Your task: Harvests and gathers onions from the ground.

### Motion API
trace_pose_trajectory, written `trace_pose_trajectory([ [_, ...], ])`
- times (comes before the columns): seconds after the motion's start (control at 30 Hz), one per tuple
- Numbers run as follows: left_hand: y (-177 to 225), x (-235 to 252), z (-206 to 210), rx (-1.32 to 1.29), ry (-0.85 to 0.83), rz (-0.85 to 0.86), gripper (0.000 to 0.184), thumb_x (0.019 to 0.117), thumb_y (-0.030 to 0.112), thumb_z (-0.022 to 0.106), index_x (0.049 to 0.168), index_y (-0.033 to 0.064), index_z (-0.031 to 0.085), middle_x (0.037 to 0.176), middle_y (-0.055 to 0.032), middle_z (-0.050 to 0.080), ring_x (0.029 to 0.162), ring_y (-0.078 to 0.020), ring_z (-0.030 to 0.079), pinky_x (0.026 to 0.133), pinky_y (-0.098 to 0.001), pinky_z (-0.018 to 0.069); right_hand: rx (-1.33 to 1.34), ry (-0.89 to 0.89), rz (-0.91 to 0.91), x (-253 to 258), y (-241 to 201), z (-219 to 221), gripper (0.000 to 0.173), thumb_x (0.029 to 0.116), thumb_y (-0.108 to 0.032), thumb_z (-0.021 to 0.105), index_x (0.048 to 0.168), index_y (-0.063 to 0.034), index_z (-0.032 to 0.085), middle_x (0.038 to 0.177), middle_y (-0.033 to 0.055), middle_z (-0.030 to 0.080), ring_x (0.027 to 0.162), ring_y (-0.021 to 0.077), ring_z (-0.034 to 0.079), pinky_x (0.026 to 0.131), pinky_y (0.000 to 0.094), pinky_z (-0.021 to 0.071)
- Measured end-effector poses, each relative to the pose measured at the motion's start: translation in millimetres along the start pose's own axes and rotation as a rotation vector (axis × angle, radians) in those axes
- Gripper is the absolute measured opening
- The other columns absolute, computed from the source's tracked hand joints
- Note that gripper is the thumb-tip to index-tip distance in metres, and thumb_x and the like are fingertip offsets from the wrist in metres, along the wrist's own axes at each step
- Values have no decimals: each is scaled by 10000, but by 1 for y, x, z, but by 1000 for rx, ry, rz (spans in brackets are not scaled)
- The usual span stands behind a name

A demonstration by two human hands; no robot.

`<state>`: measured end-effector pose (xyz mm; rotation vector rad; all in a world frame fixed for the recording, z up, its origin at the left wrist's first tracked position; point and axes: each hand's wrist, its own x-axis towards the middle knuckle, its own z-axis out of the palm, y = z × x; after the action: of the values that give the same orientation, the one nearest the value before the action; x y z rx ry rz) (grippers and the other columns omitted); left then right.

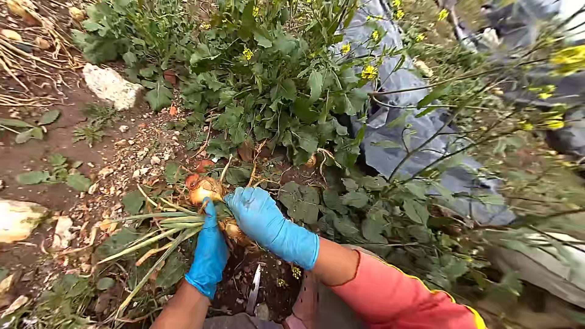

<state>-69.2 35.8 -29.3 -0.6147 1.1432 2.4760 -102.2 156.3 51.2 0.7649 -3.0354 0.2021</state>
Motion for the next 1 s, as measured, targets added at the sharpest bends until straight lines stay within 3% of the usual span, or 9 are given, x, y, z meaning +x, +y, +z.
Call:
trace_pose_trajectory([
  [0.1, 4, 0, -2, -200, -33, -31, 578, 1025, 632, 406, 1448, 260, 536, 1340, -26, 656, 1229, -196, 624, 1012, -495, 542, -42, -216, -118, 12, -15, -16, 158, 901, -97, 684, 1040, -58, 747, 988, 136, 718, 885, 320, 712, 709, 518, 598],
  [0.23, 13, 5, -6, -252, -19, -101, 389, 1071, 449, 434, 1311, 202, 615, 1133, -48, 706, 1020, -187, 686, 848, -438, 592, 291, -709, -38, 76, -6, -50, 343, 1057, -362, 558, 1005, -95, 767, 922, 98, 730, 866, 272, 700, 779, 547, 552],
  [0.3, 17, 10, -6, -299, 19, -123, 341, 1066, 424, 454, 1236, 183, 626, 1042, -54, 698, 914, -181, 687, 761, -398, 596, 520, -656, 144, 134, 25, -32, 464, 1072, -477, 505, 986, -102, 764, 893, 60, 745, 790, 201, 696, 763, 500, 568],
  [0.47, 14, 15, -8, -343, 25, -192, 335, 1051, 399, 510, 1173, 122, 654, 980, -104, 695, 834, -215, 682, 710, -403, 592, 312, -247, 398, 261, 123, 86, 419, 1014, -372, 596, 1321, -99, 677, 1304, 184, 671, 1234, 347, 634, 1039, 600, 503],
  [0.57, 17, 16, -11, -354, 52, -214, 350, 1052, 397, 522, 1198, 103, 643, 988, -127, 684, 850, -242, 677, 739, -430, 590, 87, -245, 623, 280, 149, 109, 797, 912, -242, 678, 1589, 2, 335, 1568, 288, 422, 1446, 440, 439, 1147, 626, 406],
  [0.63, 18, 18, -12, -367, 75, -219, 354, 1044, 392, 544, 1196, 94, 659, 1011, -148, 693, 874, -263, 686, 759, -456, 595, -46, -274, 676, 280, 154, 113, 940, 870, -216, 697, 1639, -30, 189, 1524, 280, 489, 1388, 462, 505, 1081, 679, 442],
  [0.8, 17, 19, -7, -357, 77, -228, 319, 1047, 355, 550, 1163, 86, 676, 1011, -147, 702, 875, -254, 691, 761, -438, 598, -138, -301, 621, 276, 166, 118, 454, 1028, -230, 552, 1430, -19, 559, 1409, 299, 581, 1329, 516, 530, 1022, 736, 435],
  [0.9, 14, 19, -6, -356, 82, -231, 321, 1048, 355, 550, 1167, 80, 665, 992, -141, 691, 866, -252, 679, 760, -440, 590, -55, -270, 645, 267, 173, 122, 472, 1101, -389, 415, 1457, -123, 571, 1381, 237, 634, 1322, 457, 570, 1057, 688, 442],
  [1.0, 14, 21, -7, -355, 79, -218, 332, 1045, 367, 553, 1185, 83, 656, 993, -141, 684, 865, -251, 675, 757, -444, 588, 112, -218, 655, 248, 163, 115, 486, 1115, -368, 377, 1376, -39, 623, 1358, 284, 627, 1328, 470, 554, 1100, 662, 417],
])
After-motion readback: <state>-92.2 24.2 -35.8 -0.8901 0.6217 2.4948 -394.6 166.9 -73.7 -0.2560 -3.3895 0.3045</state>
